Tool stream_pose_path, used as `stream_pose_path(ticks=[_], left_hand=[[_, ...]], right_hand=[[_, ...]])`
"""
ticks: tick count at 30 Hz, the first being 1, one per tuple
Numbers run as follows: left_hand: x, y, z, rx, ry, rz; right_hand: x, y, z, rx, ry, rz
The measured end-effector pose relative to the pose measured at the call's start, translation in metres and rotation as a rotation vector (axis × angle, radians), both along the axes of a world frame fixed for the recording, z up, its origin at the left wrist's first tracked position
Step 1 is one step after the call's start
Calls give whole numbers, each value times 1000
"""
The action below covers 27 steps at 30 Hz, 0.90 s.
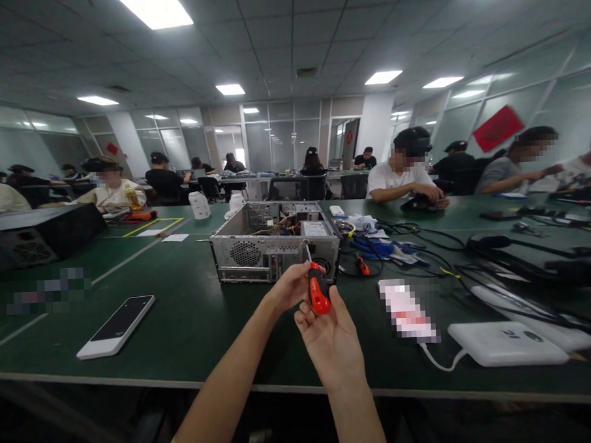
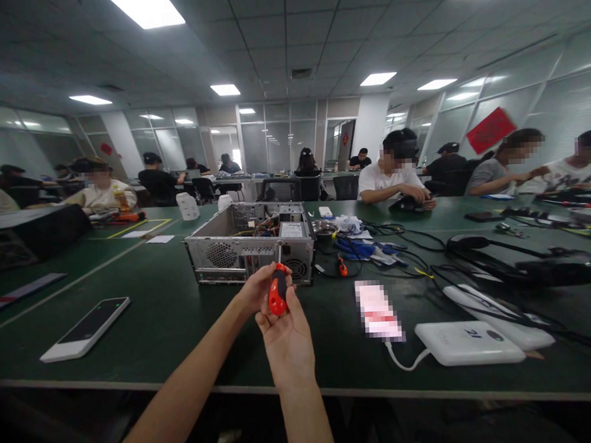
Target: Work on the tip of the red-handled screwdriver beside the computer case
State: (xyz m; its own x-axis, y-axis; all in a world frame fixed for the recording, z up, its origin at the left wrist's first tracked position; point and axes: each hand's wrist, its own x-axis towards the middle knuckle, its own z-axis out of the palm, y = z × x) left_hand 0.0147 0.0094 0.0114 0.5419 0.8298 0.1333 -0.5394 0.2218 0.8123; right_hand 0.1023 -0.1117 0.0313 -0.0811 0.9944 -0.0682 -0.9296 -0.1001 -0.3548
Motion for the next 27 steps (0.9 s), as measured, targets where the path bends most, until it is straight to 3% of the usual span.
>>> stream_pose_path(ticks=[6,13,18,27], left_hand=[[-1,-2,1,-5,-71,-52],[-2,-1,4,-31,-57,-111],[1,-1,3,-22,4,-85],[-2,-1,2,24,-41,-43]], right_hand=[[7,-7,2,35,101,192],[8,-2,3,1,58,92],[5,0,4,20,18,8],[4,-4,-2,18,25,138]])
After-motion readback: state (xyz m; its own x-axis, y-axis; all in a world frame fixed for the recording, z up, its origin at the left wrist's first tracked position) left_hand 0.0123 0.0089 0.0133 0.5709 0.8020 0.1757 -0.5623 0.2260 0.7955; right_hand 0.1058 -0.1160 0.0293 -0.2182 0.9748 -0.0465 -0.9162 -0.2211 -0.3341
